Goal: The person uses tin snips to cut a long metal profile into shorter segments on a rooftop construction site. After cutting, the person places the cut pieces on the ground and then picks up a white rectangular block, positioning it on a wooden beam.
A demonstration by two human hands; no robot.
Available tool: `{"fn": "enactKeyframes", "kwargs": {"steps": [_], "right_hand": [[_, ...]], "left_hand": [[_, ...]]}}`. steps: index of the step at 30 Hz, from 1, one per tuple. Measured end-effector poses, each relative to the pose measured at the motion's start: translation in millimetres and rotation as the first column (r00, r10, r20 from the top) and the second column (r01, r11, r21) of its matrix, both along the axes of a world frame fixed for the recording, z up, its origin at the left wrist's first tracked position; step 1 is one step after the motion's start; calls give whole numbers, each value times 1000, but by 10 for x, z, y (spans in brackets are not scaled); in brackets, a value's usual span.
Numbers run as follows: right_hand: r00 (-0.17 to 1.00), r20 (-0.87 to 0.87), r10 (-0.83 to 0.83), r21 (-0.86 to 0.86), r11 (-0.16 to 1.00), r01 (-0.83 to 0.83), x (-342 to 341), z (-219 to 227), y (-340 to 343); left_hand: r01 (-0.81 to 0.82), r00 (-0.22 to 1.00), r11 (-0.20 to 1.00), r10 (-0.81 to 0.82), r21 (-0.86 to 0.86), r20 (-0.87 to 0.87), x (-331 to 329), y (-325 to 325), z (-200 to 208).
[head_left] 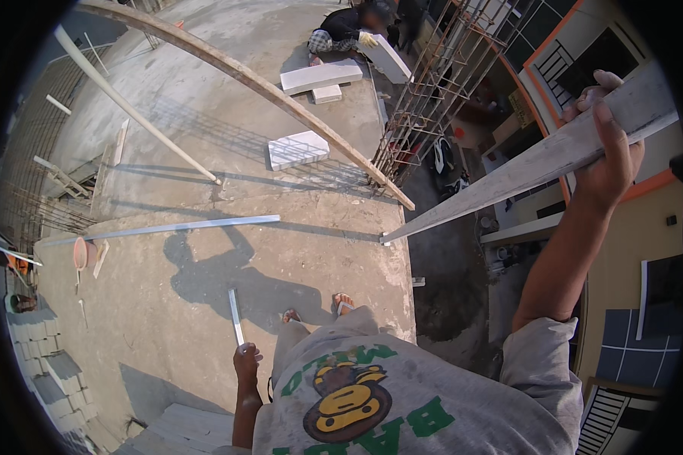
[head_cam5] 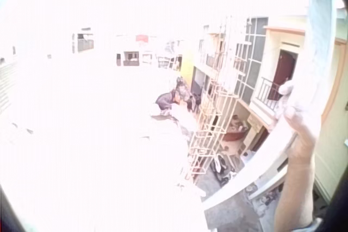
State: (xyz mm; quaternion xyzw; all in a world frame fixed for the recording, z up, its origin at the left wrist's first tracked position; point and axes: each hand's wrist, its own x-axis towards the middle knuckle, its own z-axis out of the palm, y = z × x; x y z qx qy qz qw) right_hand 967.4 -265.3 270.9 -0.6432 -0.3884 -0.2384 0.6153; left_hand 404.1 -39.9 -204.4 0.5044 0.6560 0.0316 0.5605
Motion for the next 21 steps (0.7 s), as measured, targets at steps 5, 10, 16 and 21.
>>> {"fn": "enactKeyframes", "kwargs": {"steps": [5,10,16,21], "right_hand": [[1000,-14,17,6,1000,-17,81,-3,60],[996,-52,67,37,997,-65,169,-26,141],[994,-88,68,46,997,-64,235,-38,185],[995,-89,48,57,997,-43,345,-39,206]], "left_hand": [[5,999,1000,-5,3,-43,8,-38,14],[-49,999,999,49,-7,-12,7,-106,46],[-67,997,998,67,-5,-42,54,-205,102],[-68,996,998,68,0,-56,83,-255,124]]}}
